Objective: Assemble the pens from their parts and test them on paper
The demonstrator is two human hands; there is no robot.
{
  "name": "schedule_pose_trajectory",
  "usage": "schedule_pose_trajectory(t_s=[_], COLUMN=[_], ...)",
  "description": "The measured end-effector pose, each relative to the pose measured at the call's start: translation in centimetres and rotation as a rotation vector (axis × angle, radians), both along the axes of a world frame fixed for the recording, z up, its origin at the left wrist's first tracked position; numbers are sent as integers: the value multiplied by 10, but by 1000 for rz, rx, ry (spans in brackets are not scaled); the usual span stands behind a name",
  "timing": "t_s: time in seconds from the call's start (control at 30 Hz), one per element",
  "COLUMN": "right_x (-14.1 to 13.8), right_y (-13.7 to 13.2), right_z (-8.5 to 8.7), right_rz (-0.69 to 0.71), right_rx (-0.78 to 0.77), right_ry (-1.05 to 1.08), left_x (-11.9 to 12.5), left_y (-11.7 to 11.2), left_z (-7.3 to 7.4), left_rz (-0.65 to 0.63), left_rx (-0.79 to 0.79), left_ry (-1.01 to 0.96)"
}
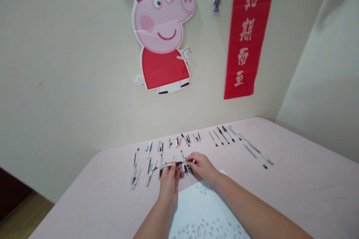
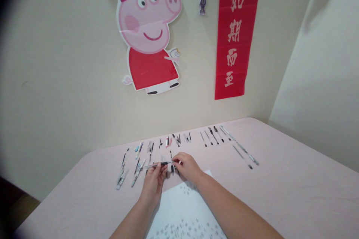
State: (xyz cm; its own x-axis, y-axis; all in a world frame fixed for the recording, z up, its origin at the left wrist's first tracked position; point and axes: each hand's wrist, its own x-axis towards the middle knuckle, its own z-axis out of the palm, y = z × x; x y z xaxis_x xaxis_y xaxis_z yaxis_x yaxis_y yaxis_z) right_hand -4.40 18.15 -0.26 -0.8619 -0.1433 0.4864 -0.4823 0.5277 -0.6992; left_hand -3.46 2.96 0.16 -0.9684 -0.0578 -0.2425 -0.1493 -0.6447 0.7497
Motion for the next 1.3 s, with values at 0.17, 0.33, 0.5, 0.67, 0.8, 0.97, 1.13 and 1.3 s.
schedule_pose_trajectory(t_s=[0.17,0.33,0.5,0.67,0.8,0.97,1.13,1.3], right_x=[-1,-2,0,0,-1,-2,2,2], right_y=[-1,-2,-3,-3,-3,-2,-1,-1], right_z=[-4,-6,-3,-2,-5,-5,-2,-4], right_rz=[4,5,13,17,14,19,33,35], right_rx=[-43,-76,-98,-104,-108,-107,-66,-28], right_ry=[-26,-49,-48,-43,-31,-45,-60,-73], left_x=[1,0,0,2,3,2,3,3], left_y=[1,0,0,1,1,0,0,-1], left_z=[-2,-5,-3,0,-1,-2,-1,-1], left_rz=[-44,-59,-51,-73,-94,-102,-118,-127], left_rx=[-4,-11,-19,-17,-9,-16,-34,-41], left_ry=[29,44,33,59,82,82,93,80])
